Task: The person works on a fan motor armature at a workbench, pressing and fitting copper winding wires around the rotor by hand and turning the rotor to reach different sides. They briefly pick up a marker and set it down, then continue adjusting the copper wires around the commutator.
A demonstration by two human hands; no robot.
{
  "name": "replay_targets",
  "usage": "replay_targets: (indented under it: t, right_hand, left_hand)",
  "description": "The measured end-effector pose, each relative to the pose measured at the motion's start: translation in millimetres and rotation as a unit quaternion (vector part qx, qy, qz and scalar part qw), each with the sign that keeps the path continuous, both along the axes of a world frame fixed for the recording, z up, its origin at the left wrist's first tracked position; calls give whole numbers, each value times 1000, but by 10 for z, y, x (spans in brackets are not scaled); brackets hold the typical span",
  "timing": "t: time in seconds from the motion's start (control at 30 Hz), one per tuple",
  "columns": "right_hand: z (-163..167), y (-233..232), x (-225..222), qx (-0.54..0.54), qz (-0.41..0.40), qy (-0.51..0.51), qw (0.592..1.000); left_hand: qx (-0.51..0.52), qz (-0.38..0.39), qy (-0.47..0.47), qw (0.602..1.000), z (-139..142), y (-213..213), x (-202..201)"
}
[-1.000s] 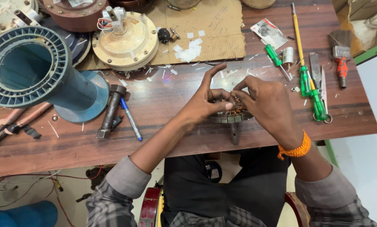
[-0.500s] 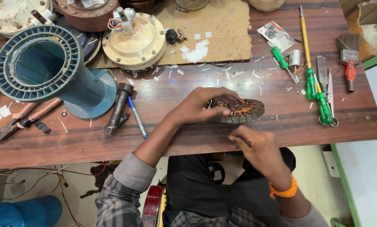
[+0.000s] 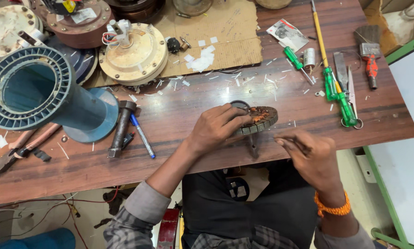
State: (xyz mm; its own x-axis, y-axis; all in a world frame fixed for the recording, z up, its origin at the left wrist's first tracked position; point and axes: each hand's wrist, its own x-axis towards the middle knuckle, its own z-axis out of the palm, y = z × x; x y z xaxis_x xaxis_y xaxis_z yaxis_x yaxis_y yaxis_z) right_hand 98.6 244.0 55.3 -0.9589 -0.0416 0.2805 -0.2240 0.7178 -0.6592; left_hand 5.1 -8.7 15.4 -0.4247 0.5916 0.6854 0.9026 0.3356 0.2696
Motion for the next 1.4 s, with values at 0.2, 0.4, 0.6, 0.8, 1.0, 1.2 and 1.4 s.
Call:
replay_targets:
  t: [0.2, 0.4, 0.6, 0.8, 1.0, 1.2, 1.4]
  right_hand:
    - [220, -235, -314, 4, 84, 83, 993]
    - [237, -282, -688, 59, 94, 79, 991]
    - [248, -338, -938, 104, 96, 6, 990]
    - [268, -403, -982, 182, 112, 52, 975]
    - [382, -439, -799, 142, 88, 16, 986]
    - [253, -515, -300, 53, 168, 32, 984]
    - [-176, -478, -129, 1, 131, 30, 991]
  left_hand:
    - [-2, -2, 31, 1000, -8, -15, -12]
    - [-8, 8, 45, 999, -81, -6, -24]
    - [206, -75, -309, 925, -151, 46, -25]
    - [258, 12, -530, 808, -126, 281, -129]
    - [247, -186, -632, 710, 0, 97, -311]
    - [71, -117, -439, 888, 114, -103, -278]
    - [74, -125, -442, 885, 269, -114, -241]
